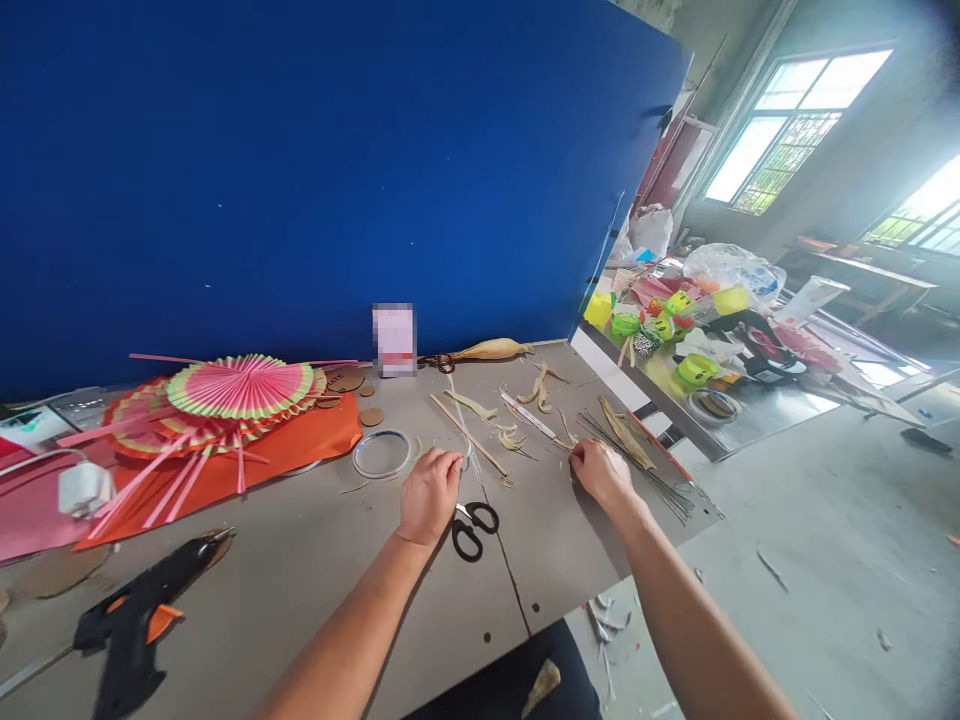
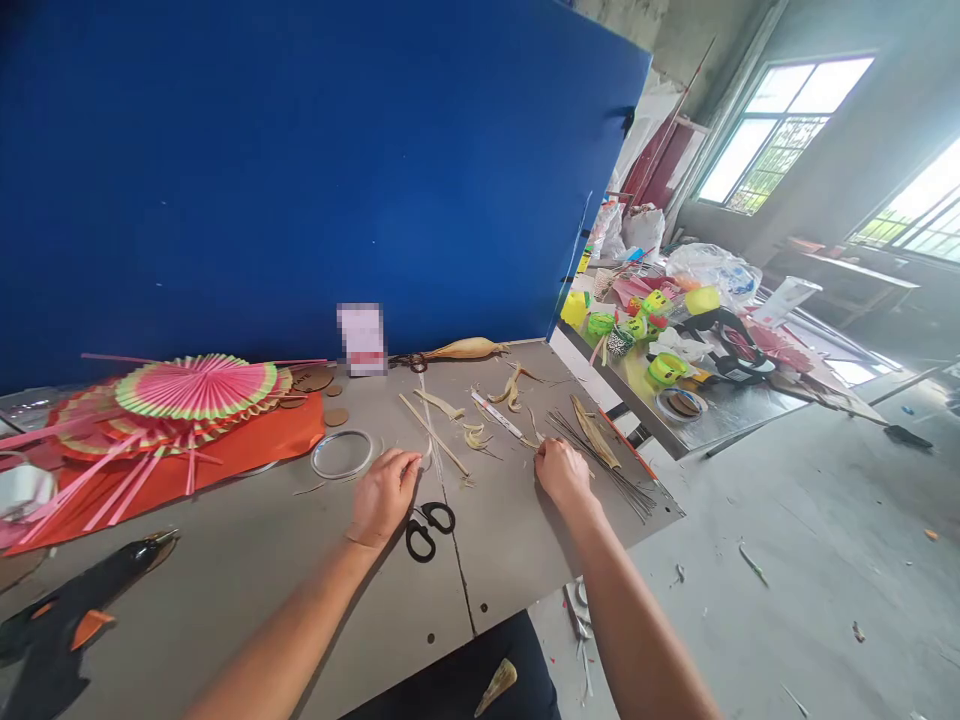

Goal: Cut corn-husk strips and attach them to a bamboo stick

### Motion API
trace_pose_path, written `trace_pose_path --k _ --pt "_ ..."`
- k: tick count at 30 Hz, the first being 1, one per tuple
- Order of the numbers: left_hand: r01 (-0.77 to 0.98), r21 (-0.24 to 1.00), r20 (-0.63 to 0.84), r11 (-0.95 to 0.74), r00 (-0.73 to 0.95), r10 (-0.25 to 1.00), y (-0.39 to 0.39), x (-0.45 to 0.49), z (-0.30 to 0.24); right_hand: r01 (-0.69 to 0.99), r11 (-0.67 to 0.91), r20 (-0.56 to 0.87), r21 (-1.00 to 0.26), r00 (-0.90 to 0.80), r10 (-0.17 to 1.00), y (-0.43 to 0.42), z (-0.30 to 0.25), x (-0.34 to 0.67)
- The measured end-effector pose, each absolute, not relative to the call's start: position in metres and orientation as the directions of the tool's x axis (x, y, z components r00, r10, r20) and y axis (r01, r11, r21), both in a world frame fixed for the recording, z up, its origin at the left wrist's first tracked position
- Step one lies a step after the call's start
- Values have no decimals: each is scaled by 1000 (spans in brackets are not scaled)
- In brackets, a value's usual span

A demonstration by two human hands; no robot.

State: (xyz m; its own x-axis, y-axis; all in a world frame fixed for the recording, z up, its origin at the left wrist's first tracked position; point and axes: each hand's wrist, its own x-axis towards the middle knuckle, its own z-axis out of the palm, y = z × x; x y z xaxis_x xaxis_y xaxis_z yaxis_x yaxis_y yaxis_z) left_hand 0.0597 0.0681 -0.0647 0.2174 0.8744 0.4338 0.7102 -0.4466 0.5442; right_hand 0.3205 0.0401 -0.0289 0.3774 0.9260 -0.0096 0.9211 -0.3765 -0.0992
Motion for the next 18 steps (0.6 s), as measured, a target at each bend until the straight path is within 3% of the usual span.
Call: trace_pose_path --k 4,8,18 --pt "761 474 412 -442 252 876 66 60 -66 929 -365 -69 -60 361 930 45 -31 308" --pt "747 489 410 -450 258 875 67 58 -69 941 -334 -73 -63 329 941 45 -29 297" --pt "612 625 477 -485 192 857 67 54 -69 922 -283 -2 -264 293 956 27 -22 270"
